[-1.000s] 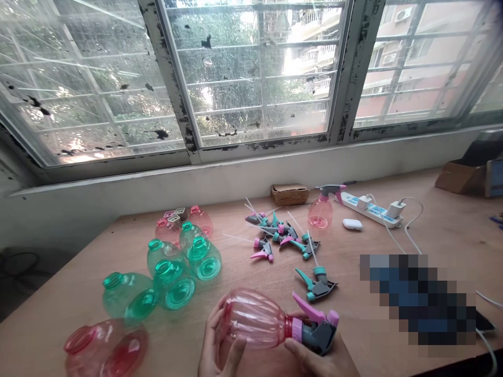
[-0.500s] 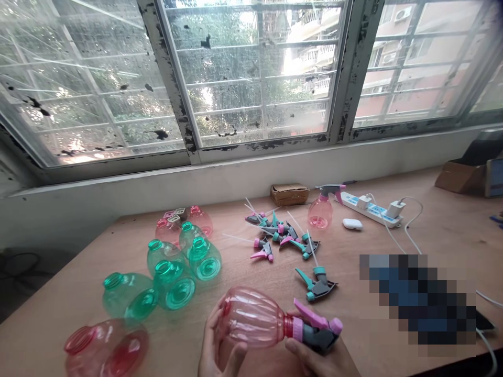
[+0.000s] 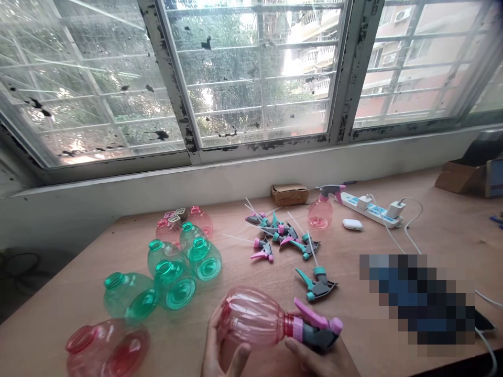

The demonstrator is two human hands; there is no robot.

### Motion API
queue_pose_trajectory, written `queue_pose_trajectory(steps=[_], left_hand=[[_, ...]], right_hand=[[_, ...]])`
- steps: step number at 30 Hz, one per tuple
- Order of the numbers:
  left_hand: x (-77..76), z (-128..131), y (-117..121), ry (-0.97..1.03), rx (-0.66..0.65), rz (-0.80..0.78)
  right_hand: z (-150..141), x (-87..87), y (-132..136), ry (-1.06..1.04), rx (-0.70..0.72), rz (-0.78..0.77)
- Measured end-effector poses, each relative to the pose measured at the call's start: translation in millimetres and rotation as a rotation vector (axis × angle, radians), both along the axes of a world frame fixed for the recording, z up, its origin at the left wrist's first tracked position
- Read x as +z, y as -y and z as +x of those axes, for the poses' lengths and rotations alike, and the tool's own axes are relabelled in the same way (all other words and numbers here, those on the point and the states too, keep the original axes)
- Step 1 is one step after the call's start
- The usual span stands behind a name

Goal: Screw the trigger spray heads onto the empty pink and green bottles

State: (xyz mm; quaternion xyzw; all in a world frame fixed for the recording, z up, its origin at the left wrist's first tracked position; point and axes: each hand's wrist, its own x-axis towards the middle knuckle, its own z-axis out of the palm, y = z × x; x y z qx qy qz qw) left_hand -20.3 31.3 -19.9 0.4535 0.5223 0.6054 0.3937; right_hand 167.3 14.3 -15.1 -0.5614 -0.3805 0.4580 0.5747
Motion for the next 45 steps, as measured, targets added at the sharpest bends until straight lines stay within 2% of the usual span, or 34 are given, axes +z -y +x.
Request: queue_pose_trajectory(steps=[3, 10, 17, 22, 26, 33, 41, 45], left_hand=[[-0.1, -0.1, -1.9, 0.007, 0.015, -0.03], [7.1, -3.7, -3.3, -0.094, -0.014, 0.075], [4.6, -2.4, -3.8, 0.015, 0.013, -0.022], [5.0, -2.4, -3.8, 0.001, -0.029, -0.018], [6.0, -2.2, -1.2, -0.051, -0.009, -0.016], [1.1, -2.6, -2.0, 0.054, 0.012, -0.065], [3.5, -2.8, -2.0, -0.108, 0.008, 0.013], [1.8, -2.7, -1.1, -0.011, 0.004, 0.002]], right_hand=[[0.2, 1.7, 0.2, -0.013, 0.024, -0.027], [5.0, 2.1, -2.9, -0.149, 0.054, 0.01], [-1.6, 0.6, 0.3, -0.056, 0.044, -0.015], [4.9, 2.8, -3.1, -0.067, 0.063, 0.018], [5.5, 1.2, -2.5, -0.059, 0.063, 0.012], [-0.1, 1.4, 0.2, 0.011, 0.127, 0.003], [7.5, -2.0, -3.6, -0.074, 0.077, 0.05], [3.3, -1.0, -0.3, -0.018, 0.057, 0.0]])
